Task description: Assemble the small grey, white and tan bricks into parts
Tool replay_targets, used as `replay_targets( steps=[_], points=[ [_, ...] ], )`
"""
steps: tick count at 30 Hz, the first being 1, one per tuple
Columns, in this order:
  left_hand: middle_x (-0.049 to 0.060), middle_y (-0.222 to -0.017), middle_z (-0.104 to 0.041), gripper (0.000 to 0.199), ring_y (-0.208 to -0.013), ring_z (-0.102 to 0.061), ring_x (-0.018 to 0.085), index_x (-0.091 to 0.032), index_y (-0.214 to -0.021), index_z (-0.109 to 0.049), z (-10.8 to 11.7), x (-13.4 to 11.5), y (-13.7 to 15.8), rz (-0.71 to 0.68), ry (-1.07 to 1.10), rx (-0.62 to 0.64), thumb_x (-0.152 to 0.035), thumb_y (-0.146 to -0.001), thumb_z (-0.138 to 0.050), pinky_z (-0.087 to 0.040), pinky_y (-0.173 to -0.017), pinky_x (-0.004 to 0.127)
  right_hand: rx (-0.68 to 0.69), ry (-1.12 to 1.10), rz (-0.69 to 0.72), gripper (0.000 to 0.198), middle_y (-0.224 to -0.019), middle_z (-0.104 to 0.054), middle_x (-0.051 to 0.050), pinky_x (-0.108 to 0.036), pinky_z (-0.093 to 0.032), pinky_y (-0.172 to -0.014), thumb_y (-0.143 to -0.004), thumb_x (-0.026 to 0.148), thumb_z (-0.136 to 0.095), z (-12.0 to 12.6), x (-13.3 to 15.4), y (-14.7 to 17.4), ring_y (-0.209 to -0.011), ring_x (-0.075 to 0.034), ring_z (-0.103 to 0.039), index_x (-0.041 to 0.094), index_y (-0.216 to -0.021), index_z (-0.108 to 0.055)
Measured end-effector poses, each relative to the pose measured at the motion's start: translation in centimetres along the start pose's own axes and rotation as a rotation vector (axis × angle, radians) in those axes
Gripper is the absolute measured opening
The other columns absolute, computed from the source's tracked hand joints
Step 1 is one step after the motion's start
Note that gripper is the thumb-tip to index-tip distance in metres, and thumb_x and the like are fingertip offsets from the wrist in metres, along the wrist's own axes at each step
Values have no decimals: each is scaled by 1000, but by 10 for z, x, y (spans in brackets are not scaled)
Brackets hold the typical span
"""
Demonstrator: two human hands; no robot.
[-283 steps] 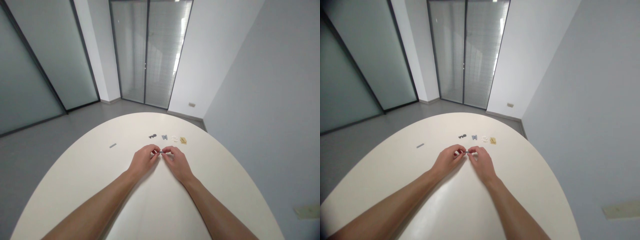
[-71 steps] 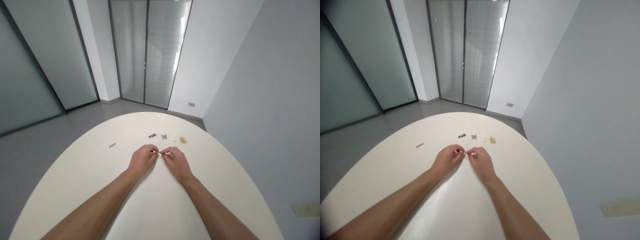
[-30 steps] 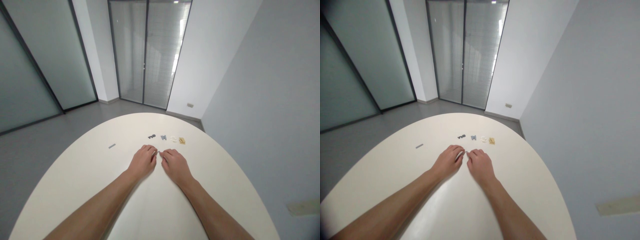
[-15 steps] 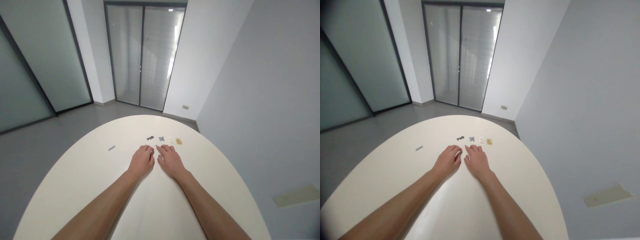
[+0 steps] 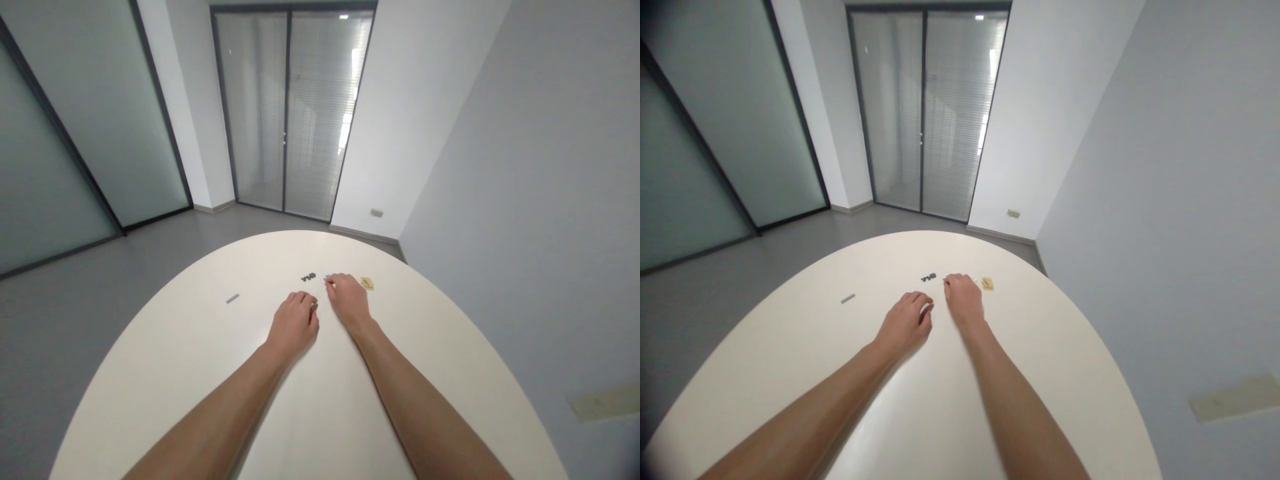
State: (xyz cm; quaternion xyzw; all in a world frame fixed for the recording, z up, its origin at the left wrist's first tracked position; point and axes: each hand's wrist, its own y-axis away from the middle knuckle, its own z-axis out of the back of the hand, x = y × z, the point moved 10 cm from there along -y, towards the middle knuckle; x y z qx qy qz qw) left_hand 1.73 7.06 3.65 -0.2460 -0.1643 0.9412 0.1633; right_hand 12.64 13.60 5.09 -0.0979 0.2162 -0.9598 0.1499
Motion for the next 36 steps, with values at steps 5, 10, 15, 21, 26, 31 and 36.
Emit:
replay_targets(
  steps=[5, 10, 15, 21, 26, 31, 36],
  points=[
    [9, -107, -65, 19, -105, -56, 23, -19, -103, -61, -1, 0, -1, -4, -8, 4, -16, -90, -48, -45, -93, 37, -42, 54, -34, 23, -100, -74, -10, -35, -45, -82, -98, 25, -50, 6, -13, -14, -97, -25, -61, 20, -100, -72],
    [9, -106, -64, 19, -104, -55, 23, -19, -103, -61, -2, 1, -1, -12, -7, -5, -15, -89, -49, -45, -93, 37, -19, 90, -39, 24, -100, -74, -11, -33, -43, -82, -98, 25, -50, 3, -12, -20, -98, -24, -60, 19, -100, -73],
    [8, -105, -64, 18, -103, -55, 23, -19, -102, -61, -2, 0, 0, -16, -21, -11, -15, -88, -50, -45, -93, 37, -10, 149, -36, 27, -100, -74, -8, -32, -43, -80, -98, 24, -48, -2, -10, -19, -99, -24, -59, 20, -99, -74],
    [8, -104, -64, 18, -102, -55, 23, -19, -101, -61, -1, -1, -1, -23, -31, -11, -14, -87, -50, -45, -92, 37, -22, 155, -7, 26, -98, -74, -9, -31, -43, -78, -98, 24, -49, -3, -10, -17, -99, -24, -58, 19, -97, -74],
    [7, -105, -64, 18, -102, -55, 23, -19, -101, -61, -1, 0, -2, -18, -35, -5, -15, -88, -49, -46, -92, 37, -39, 134, -20, 26, -102, -72, -10, -32, -44, -82, -98, 24, -49, 0, -12, -16, -101, -25, -57, 19, -97, -74],
    [7, -106, -64, 18, -104, -55, 22, -19, -102, -61, -2, 1, -1, -15, -32, -4, -15, -88, -49, -45, -94, 36, -65, 95, -56, 22, -102, -72, -9, -32, -45, -84, -97, 24, -50, 12, -18, -6, -101, -24, -58, 20, -98, -72],
    [7, -107, -65, 18, -105, -55, 22, -20, -102, -61, -2, 1, 0, -13, -24, -11, -15, -88, -50, -46, -94, 36, -29, 88, -39, 20, -99, -71, -9, -33, -46, -85, -95, 22, -51, 23, -21, 23, -101, -25, -59, 20, -93, -71]
  ],
)
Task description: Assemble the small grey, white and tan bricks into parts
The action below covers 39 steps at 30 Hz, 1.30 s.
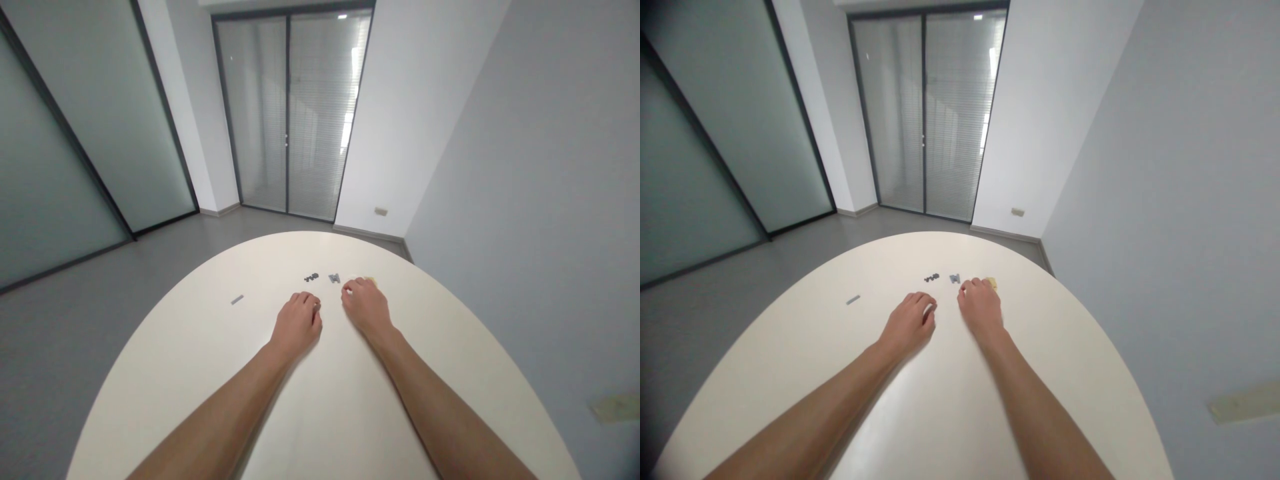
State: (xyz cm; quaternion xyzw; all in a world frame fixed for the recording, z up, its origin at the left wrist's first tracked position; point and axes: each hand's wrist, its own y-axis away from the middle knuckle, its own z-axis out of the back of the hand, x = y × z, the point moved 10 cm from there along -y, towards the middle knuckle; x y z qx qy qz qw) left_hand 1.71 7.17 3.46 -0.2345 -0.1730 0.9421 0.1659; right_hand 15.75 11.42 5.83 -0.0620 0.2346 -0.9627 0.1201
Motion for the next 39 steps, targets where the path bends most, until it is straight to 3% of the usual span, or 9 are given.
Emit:
replay_targets(
  steps=[4, 8, 39],
  points=[
    [7, -107, -66, 19, -105, -56, 22, -20, -102, -63, 1, 0, 1, 6, 1, 2, -16, -89, -50, -46, -94, 36, 98, -101, 98, 22, -110, -70, -10, -35, -47, -95, -95, 24, -52, -6, 0, 28, -107, -24, -60, 19, -107, -70],
    [6, -110, -66, 19, -108, -56, 22, -21, -100, -65, 0, -2, 1, -9, -8, 19, -17, -90, -50, -47, -94, 35, 78, -227, 84, 29, -124, -66, -11, -38, -44, -104, -94, 27, -55, -8, -8, 42, -117, -24, -57, 17, -119, -67],
    [8, -112, -65, 21, -108, -56, 24, -21, -102, -68, 6, -1, 1, 5, -95, 18, -20, -90, -50, -46, -95, 38, 110, -300, 93, 35, -130, -62, -13, -43, -41, -108, -91, 30, -57, -16, -7, 40, -123, -27, -53, 16, -122, -65]
  ],
)
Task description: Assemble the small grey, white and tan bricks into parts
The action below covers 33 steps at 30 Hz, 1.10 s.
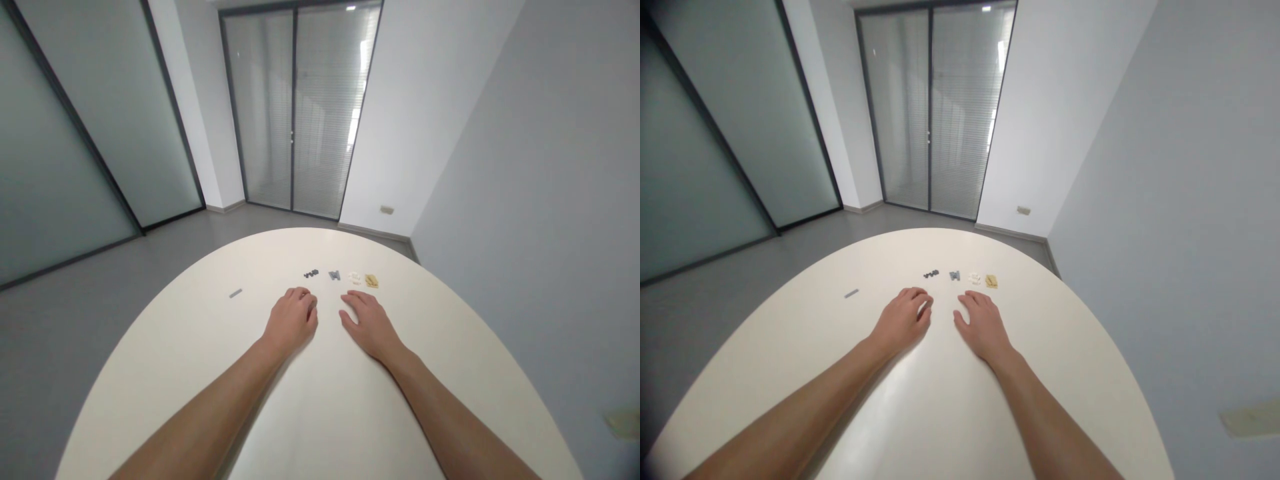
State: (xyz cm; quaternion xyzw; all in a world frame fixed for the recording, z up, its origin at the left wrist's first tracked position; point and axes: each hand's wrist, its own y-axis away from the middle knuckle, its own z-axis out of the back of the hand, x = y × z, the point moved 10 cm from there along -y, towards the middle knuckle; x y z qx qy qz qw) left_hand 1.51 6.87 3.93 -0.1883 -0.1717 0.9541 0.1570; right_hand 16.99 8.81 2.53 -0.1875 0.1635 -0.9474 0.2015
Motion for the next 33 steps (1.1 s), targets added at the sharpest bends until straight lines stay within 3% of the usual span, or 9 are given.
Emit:
replay_targets(
  steps=[10, 20, 25, 29, 33],
  points=[
    [17, -136, -57, 30, -125, -47, 35, -16, -109, -66, 27, 60, 5, 366, -265, -130, -31, -88, -51, -27, -110, 62, -21, -15, 23, 35, -129, -63, -13, -44, -43, -107, -93, 32, -54, -2, -4, 1, -122, -26, -54, 17, -122, -65],
    [19, -127, -60, 37, -119, -51, 36, -14, -112, -64, 29, 83, 8, 478, -322, -97, -39, -90, -48, -30, -107, 63, -8, -16, 17, 34, -130, -62, -13, -44, -42, -108, -93, 33, -53, -3, -5, 1, -124, -26, -53, 17, -122, -65],
    [18, -127, -60, 31, -118, -52, 34, -13, -110, -63, 21, 61, 2, 318, -242, -81, -34, -92, -48, -38, -104, 53, 7, -11, 7, 35, -131, -62, -13, -44, -41, -109, -93, 31, -54, -3, -3, 1, -124, -26, -53, 16, -123, -64],
    [14, -128, -60, 30, -120, -53, 26, -17, -119, -60, 5, 17, -3, 47, 30, -14, -28, -94, -49, -41, -107, 44, -1, -8, 15, 34, -130, -62, -13, -43, -41, -109, -93, 31, -55, -2, -1, 1, -123, -26, -54, 17, -122, -65],
    [10, -134, -57, 42, -129, -48, 21, -20, -130, -53, -6, -22, 1, -201, 224, 78, -11, -90, -44, -40, -112, 41, -12, -4, 19, 34, -130, -63, -13, -44, -42, -108, -93, 31, -54, -1, 0, 1, -124, -26, -54, 17, -123, -64]
  ],
)
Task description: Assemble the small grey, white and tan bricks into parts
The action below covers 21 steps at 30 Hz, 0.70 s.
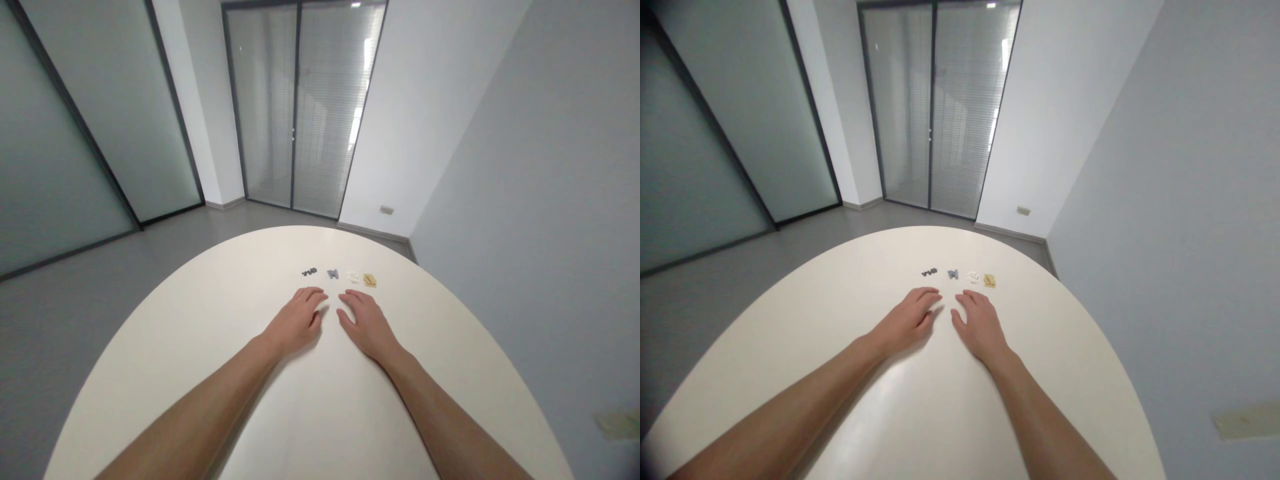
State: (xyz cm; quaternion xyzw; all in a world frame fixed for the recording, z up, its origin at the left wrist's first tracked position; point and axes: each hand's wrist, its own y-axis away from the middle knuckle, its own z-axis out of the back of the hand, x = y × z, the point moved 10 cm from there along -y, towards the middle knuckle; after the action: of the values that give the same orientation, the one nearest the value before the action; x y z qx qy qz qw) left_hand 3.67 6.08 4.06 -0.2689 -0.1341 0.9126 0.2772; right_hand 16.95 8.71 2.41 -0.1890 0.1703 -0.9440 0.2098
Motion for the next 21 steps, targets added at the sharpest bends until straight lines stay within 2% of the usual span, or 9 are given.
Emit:
replay_targets(
  steps=[3, 7, 9, 13, 15, 18, 21],
  points=[
    [9, -134, -58, 51, -128, -49, 19, -22, -131, -51, -6, -11, 2, -86, 74, 42, -4, -84, -46, -41, -112, 37, -2, 3, 0, 34, -130, -63, -13, -44, -41, -109, -94, 31, -54, 1, 2, 0, -124, -26, -54, 17, -123, -64],
    [7, -134, -58, 55, -128, -50, 17, -22, -130, -50, -6, -12, 4, -130, 140, 31, 0, -80, -45, -40, -113, 33, 6, 1, -8, 35, -129, -63, -13, -43, -41, -110, -94, 31, -54, 3, 4, 1, -124, -26, -53, 15, -123, -65],
    [7, -133, -59, 54, -127, -51, 16, -22, -128, -51, -3, -6, 3, -89, 142, 2, 1, -80, -44, -41, -112, 33, 9, 1, -11, 35, -129, -63, -13, -43, -41, -109, -93, 30, -55, 4, 4, 1, -124, -26, -54, 15, -123, -65],
    [7, -128, -62, 45, -122, -55, 20, -21, -123, -56, 10, 19, 2, 117, 38, -95, -4, -82, -46, -45, -106, 36, 17, 2, -15, 34, -130, -62, -14, -43, -41, -109, -93, 30, -55, 3, 2, 1, -123, -27, -54, 16, -122, -65],
    [8, -123, -65, 40, -116, -58, 23, -19, -122, -58, 13, 29, 4, 196, -11, -106, -8, -84, -49, -47, -102, 38, 22, -1, -18, 34, -130, -62, -14, -43, -41, -109, -93, 30, -56, 2, 2, 2, -124, -27, -53, 16, -122, -65],
    [7, -111, -71, 38, -106, -62, 24, -19, -122, -59, 11, 34, 5, 236, -24, -86, -11, -86, -52, -50, -95, 38, 20, -10, -19, 34, -130, -62, -14, -43, -41, -109, -92, 28, -57, 3, 2, 2, -123, -27, -53, 15, -122, -65],
    [5, -104, -73, 34, -101, -64, 22, -20, -120, -62, 10, 32, 3, 219, -7, -80, -12, -88, -51, -50, -91, 35, 11, -33, 0, 30, -127, -64, -12, -44, -42, -108, -92, 25, -57, 4, 7, 2, -121, -26, -55, 16, -119, -68]
  ],
)
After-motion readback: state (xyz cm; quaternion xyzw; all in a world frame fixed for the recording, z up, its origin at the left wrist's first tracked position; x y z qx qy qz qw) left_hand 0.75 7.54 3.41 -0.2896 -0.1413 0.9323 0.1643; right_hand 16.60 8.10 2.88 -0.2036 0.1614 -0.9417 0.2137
